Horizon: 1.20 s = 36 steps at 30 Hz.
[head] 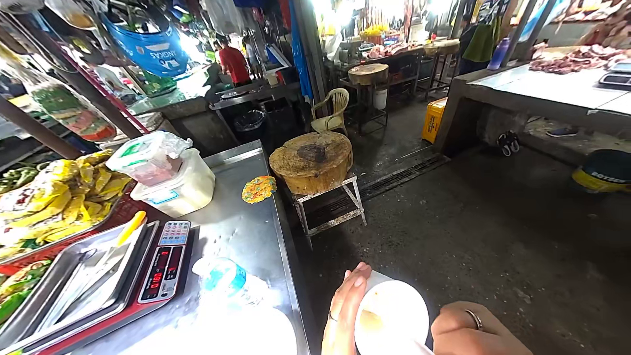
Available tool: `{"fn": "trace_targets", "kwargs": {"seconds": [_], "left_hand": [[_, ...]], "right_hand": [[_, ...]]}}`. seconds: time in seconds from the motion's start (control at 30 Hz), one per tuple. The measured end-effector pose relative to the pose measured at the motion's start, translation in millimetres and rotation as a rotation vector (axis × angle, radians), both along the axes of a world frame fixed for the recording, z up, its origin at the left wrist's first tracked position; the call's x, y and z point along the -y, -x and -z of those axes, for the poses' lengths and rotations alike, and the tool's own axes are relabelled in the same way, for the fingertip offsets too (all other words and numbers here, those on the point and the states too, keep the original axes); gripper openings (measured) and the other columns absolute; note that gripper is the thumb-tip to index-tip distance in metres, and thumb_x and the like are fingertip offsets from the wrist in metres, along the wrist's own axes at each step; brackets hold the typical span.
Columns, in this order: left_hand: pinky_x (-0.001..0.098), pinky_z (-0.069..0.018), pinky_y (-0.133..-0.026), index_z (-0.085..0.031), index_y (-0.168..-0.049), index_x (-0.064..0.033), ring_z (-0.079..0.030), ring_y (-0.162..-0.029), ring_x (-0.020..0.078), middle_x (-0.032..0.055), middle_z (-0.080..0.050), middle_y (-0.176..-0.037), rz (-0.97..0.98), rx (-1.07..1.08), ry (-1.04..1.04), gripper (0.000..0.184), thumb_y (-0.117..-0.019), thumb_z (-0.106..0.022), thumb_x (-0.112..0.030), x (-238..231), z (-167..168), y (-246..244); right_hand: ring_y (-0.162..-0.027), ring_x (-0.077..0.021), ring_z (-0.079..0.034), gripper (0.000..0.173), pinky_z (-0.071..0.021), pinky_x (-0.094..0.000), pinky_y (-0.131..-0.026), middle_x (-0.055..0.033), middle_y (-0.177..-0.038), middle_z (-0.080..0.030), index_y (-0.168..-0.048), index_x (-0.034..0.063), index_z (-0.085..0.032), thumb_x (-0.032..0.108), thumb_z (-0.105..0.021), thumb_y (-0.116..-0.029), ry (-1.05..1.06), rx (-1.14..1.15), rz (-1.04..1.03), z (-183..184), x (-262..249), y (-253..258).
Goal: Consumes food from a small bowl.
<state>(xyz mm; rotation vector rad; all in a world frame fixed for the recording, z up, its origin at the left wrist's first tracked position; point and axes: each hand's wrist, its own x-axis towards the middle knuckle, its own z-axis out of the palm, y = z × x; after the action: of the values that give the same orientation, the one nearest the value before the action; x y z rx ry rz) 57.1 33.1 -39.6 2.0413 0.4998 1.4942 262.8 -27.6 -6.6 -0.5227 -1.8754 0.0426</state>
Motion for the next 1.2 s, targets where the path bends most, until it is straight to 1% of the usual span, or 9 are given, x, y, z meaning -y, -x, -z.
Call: {"fn": "trace_targets", "kwargs": {"seconds": [0.2,0.43,0.57,0.73,0.83,0.9,1.0,1.07,1.2], "left_hand": [[0.0430,-0.0381,-0.122,-0.038,-0.155,-0.0212,-0.049,-0.142,0.0222,0.0067,-0.054,-0.150,-0.008,-0.028,0.041,0.087,-0.0824,-0.086,-0.028,-1.0,-0.6,4.7],[0.0462,-0.0337,-0.125,-0.037,-0.155,-0.0199,-0.048,-0.143,0.0214,0.0064,-0.054,-0.151,-0.025,-0.070,0.012,0.087,-0.0833,-0.085,-0.028,-5.1,1.2,5.6],[0.0460,-0.0347,-0.124,-0.034,-0.156,-0.0178,-0.047,-0.144,0.0230,0.0085,-0.054,-0.151,-0.033,-0.123,0.003,0.088,-0.0843,-0.084,-0.026,-7.2,3.1,7.4],[0.0446,-0.0351,-0.124,-0.034,-0.156,-0.0153,-0.049,-0.142,0.0216,0.0087,-0.056,-0.149,-0.021,-0.138,0.020,0.089,-0.0832,-0.085,-0.022,-9.0,6.6,7.4],[0.0437,-0.0352,-0.124,-0.035,-0.156,-0.0146,-0.049,-0.142,0.0212,0.0085,-0.056,-0.149,-0.021,-0.128,0.032,0.091,-0.0819,-0.086,-0.023,-10.6,8.1,5.6],[0.0418,-0.0356,-0.124,-0.034,-0.157,-0.0164,-0.049,-0.142,0.0198,0.0068,-0.056,-0.149,-0.029,-0.127,0.035,0.093,-0.0812,-0.087,-0.025,-12.0,9.3,5.4],[0.0418,-0.0359,-0.124,-0.036,-0.155,-0.0151,-0.050,-0.141,0.0194,0.0067,-0.057,-0.148,-0.035,-0.128,0.028,0.091,-0.0813,-0.087,-0.027,-14.2,11.3,5.8],[0.0412,-0.0362,-0.123,-0.038,-0.154,-0.0137,-0.050,-0.141,0.0195,0.0071,-0.057,-0.148,-0.039,-0.134,0.032,0.087,-0.0820,-0.086,-0.027,-15.6,11.7,5.2],[0.0408,-0.0364,-0.123,-0.042,-0.151,-0.0121,-0.048,-0.143,0.0201,0.0083,-0.056,-0.149,-0.028,-0.140,0.062,0.083,-0.0821,-0.086,-0.027,-15.8,12.9,4.5]], "right_hand": [[-0.082,-0.0155,-0.060,0.019,-0.0503,-0.0233,-0.078,-0.0078,-0.085,-0.057,-0.100,0.0060,-0.063,0.025,-0.062,-0.1021,-0.032,-0.035,0.044,-4.6,0.1,-3.7],[-0.079,-0.0150,-0.058,0.020,-0.0484,-0.0227,-0.073,-0.0068,-0.083,-0.055,-0.100,0.0075,-0.061,0.027,-0.059,-0.1027,-0.027,0.042,0.049,-12.8,-3.5,-13.0],[-0.080,-0.0147,-0.059,0.018,-0.0491,-0.0226,-0.074,-0.0065,-0.082,-0.056,-0.099,0.0068,-0.063,0.024,-0.061,-0.1031,0.016,0.088,0.023,-14.9,-10.0,-11.8],[-0.084,-0.0117,-0.062,0.020,-0.0527,-0.0215,-0.079,-0.0047,-0.086,-0.059,-0.099,0.0086,-0.061,0.026,-0.054,-0.1073,0.043,0.033,0.058,-7.5,-16.3,-5.9],[-0.084,-0.0090,-0.063,0.021,-0.0532,-0.0192,-0.077,-0.0033,-0.087,-0.060,-0.100,0.0086,-0.061,0.026,-0.053,-0.1075,0.066,-0.034,0.111,-2.8,-16.1,-2.9],[-0.084,-0.0079,-0.064,0.022,-0.0537,-0.0184,-0.077,-0.0029,-0.087,-0.062,-0.100,0.0084,-0.062,0.028,-0.054,-0.1071,0.076,-0.052,0.133,-2.3,-13.5,-2.8],[-0.085,-0.0103,-0.065,0.021,-0.0541,-0.0201,-0.079,-0.0042,-0.087,-0.062,-0.101,0.0075,-0.062,0.026,-0.055,-0.1069,0.069,-0.019,0.109,-0.8,-11.1,-4.1],[-0.085,-0.0115,-0.064,0.021,-0.0537,-0.0210,-0.079,-0.0048,-0.087,-0.062,-0.101,0.0071,-0.062,0.025,-0.054,-0.1071,0.064,-0.004,0.086,3.4,-11.5,-2.6],[-0.088,-0.0122,-0.066,0.021,-0.0556,-0.0217,-0.081,-0.0061,-0.090,-0.064,-0.103,0.0061,-0.062,0.026,-0.056,-0.1062,0.093,-0.043,0.089,11.7,-8.6,3.9]]}}
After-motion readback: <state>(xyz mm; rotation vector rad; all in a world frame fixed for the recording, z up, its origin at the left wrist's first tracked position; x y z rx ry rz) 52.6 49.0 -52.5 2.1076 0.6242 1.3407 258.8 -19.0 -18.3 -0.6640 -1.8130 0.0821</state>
